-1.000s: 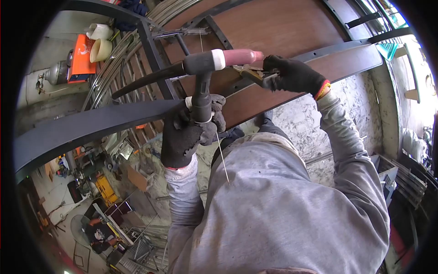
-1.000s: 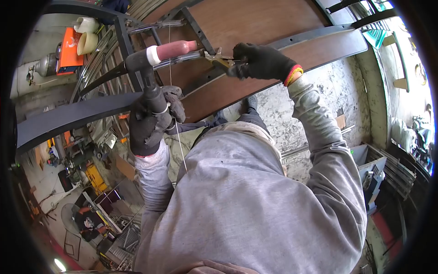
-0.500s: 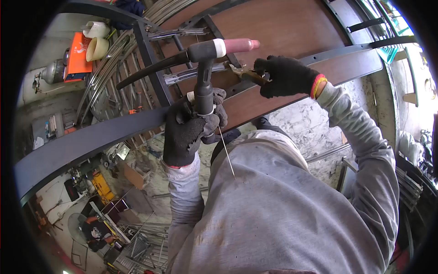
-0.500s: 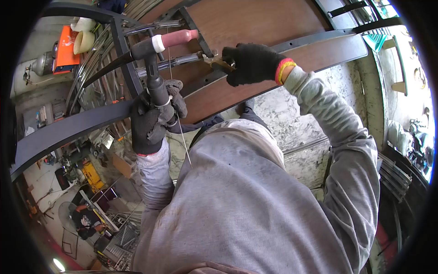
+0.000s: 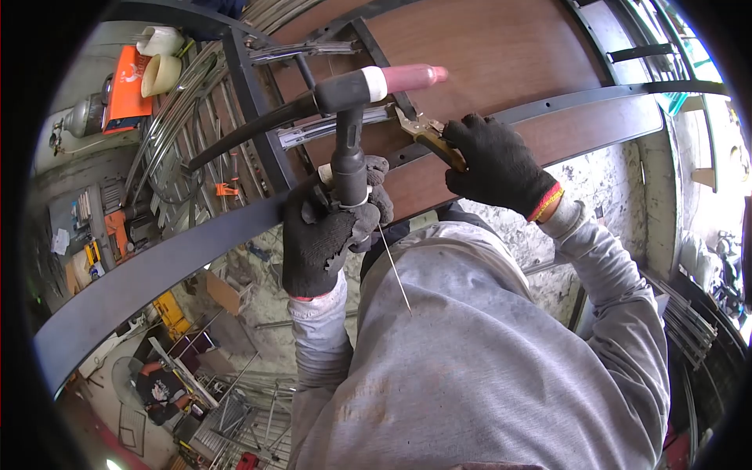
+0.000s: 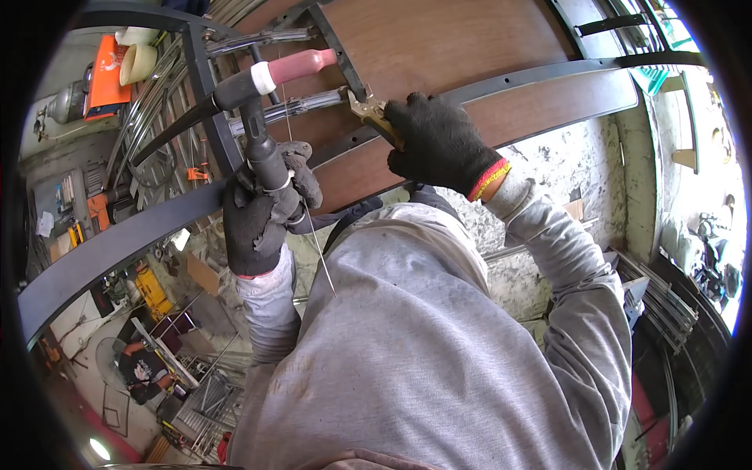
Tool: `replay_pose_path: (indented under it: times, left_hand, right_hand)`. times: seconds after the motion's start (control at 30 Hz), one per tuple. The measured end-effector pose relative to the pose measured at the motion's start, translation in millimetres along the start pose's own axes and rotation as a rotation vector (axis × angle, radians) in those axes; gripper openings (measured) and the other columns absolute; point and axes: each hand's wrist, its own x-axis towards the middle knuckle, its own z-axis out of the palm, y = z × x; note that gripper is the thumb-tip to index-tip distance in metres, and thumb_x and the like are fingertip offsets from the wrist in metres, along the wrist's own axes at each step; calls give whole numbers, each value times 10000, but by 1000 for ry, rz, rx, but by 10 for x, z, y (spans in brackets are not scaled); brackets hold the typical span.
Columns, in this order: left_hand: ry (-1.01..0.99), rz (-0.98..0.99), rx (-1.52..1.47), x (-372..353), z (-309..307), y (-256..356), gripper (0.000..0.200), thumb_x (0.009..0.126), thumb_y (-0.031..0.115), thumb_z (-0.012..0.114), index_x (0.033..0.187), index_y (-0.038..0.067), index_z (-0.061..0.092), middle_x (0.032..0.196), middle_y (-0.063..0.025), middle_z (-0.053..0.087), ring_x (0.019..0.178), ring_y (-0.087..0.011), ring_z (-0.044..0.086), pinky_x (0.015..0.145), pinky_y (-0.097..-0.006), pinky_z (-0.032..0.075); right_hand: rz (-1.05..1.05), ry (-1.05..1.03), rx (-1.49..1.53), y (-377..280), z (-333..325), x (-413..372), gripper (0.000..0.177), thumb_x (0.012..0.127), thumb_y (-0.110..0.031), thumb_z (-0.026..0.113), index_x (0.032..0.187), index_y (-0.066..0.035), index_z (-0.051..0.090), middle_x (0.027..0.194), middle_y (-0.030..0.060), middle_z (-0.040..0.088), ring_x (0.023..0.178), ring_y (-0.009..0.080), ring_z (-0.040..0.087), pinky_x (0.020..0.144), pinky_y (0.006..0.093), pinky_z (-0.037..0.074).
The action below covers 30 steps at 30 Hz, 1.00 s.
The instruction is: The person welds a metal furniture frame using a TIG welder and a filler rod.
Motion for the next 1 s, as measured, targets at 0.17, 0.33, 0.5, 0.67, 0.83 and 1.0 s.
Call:
replay_pose_path:
  times: [0.17, 0.33, 0.5, 0.67, 0.83, 1.0]
  left_hand:
    - [4, 73, -131, 54, 32, -79, 426, 877, 45, 753, 1279, -69, 670, 868, -105, 707, 680, -123, 620, 523, -231, 418]
    - [44, -3, -40, 42, 36, -21, 430, 870, 9, 709, 1284, -91, 655, 874, -113, 705, 707, -141, 638, 536, -236, 423]
    - [64, -41, 13, 59, 31, -27, 535, 830, 157, 768, 1291, -83, 641, 872, -144, 723, 730, -217, 679, 628, -298, 495]
    - [37, 78, -26, 85, 35, -85, 461, 871, 59, 726, 1303, -78, 643, 889, -129, 720, 699, -147, 653, 518, -235, 425]
    - [86, -1, 73, 77, 61, -27, 515, 845, 182, 758, 1289, -57, 654, 874, -149, 728, 721, -214, 677, 630, -300, 498]
    - [39, 64, 11, 87, 29, -54, 390, 925, 56, 726, 1291, -64, 665, 876, -111, 729, 702, -132, 648, 553, -226, 432]
  right_hand:
    - [20, -51, -27, -21, 11, -22, 388, 750, -231, 824, 1047, -52, 650, 964, 186, 635, 856, 415, 674, 731, 516, 560]
    - [-6, -46, -80, -17, 61, -71, 330, 765, -244, 811, 990, -49, 667, 938, 191, 640, 839, 420, 682, 723, 532, 562]
    - [-40, 37, -82, -86, 39, -65, 301, 781, -222, 801, 985, -44, 669, 935, 187, 647, 780, 411, 684, 694, 515, 571]
    - [7, 2, -76, -114, -66, 0, 271, 793, -209, 783, 975, -35, 681, 932, 191, 652, 786, 406, 695, 687, 515, 576]
    - [-17, 70, -81, -170, -112, 76, 283, 790, -215, 780, 983, -26, 697, 938, 192, 658, 800, 403, 706, 688, 509, 583]
    - [60, -34, -138, -223, -78, 16, 300, 817, -250, 805, 1004, -37, 707, 942, 191, 660, 832, 398, 714, 701, 503, 586]
